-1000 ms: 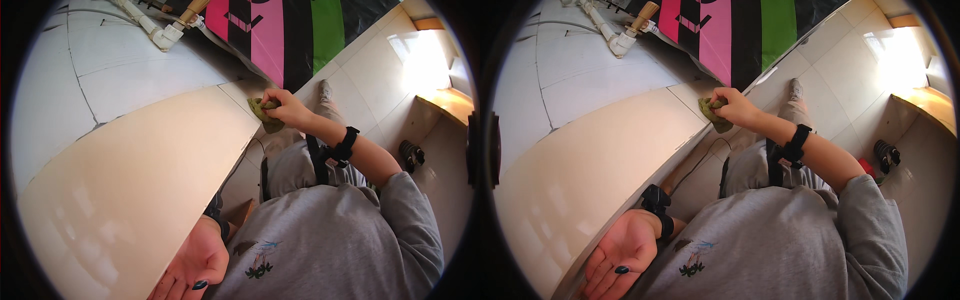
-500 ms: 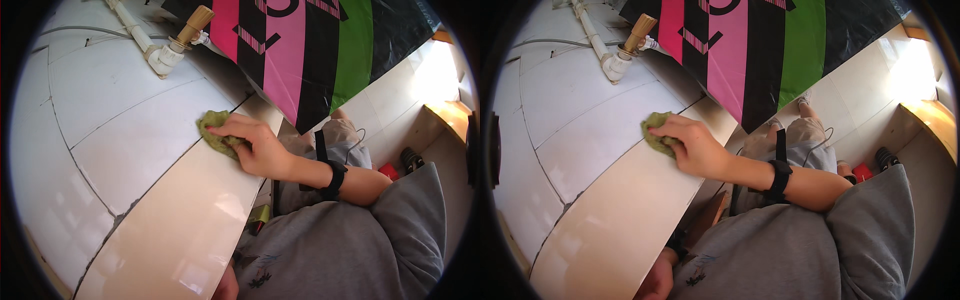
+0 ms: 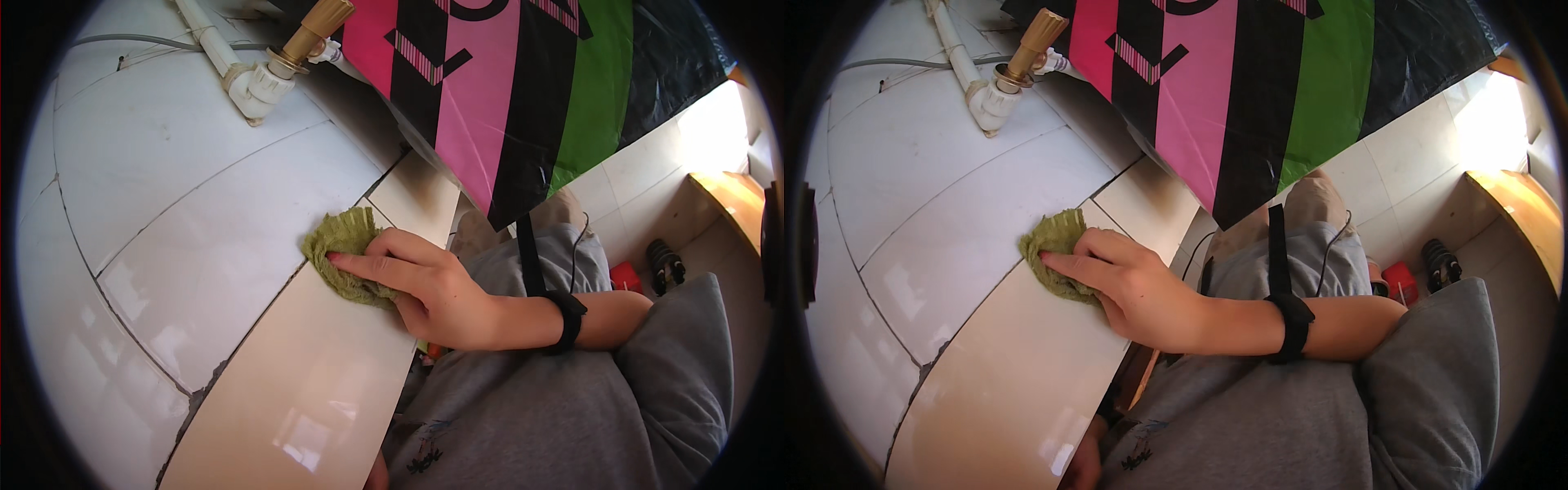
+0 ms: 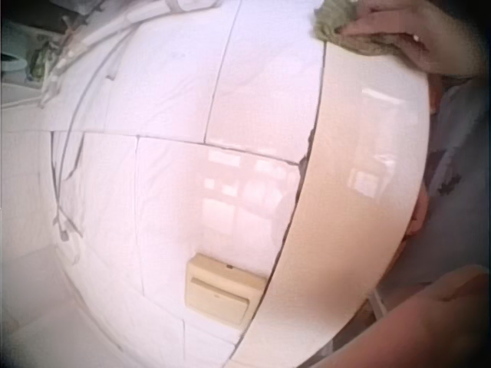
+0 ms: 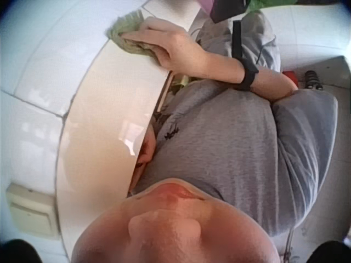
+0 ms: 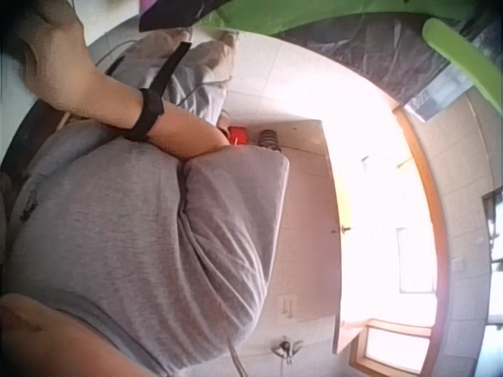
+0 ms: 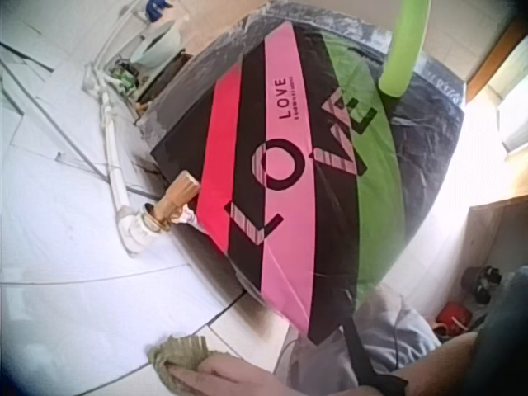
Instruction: Clean the surfaces of the washing machine and nearby wall using a cloth and spray.
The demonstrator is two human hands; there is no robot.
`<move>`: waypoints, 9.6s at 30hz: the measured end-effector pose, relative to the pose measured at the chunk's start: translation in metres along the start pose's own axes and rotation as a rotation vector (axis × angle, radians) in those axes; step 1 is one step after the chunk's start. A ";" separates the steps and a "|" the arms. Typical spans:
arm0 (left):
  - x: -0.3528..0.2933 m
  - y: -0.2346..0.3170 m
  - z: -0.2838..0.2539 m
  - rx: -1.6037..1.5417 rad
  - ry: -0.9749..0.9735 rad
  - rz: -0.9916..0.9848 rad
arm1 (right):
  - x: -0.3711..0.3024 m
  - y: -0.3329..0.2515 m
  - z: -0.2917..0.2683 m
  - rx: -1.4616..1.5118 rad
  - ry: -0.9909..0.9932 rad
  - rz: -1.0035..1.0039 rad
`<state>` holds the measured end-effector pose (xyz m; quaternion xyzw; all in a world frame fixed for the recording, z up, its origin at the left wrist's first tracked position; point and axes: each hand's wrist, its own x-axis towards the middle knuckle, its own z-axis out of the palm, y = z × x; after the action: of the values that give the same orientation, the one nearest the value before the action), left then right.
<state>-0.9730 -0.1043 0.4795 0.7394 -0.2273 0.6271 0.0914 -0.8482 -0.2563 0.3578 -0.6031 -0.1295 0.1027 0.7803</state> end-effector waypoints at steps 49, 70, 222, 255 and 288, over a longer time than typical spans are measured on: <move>0.013 -0.001 0.063 0.219 -0.081 0.073 | -0.033 0.066 -0.040 -0.597 0.119 -0.053; -0.008 0.007 0.034 -0.017 -0.115 -0.067 | 0.001 -0.182 0.056 -0.155 -0.027 -0.500; 0.050 0.042 -0.038 -0.494 -0.114 -1.025 | 0.006 0.067 -0.025 -0.407 -0.059 0.050; 0.068 0.040 0.007 -0.465 -0.275 -1.052 | 0.061 -0.267 0.069 -0.015 -0.295 -1.230; 0.064 0.043 0.026 -0.310 -0.155 -1.041 | 0.083 -0.064 -0.035 -0.080 -1.252 -0.806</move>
<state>-0.9626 -0.1675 0.5297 0.7760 0.0726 0.4020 0.4806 -0.7584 -0.2782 0.4183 -0.3655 -0.7645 0.1279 0.5154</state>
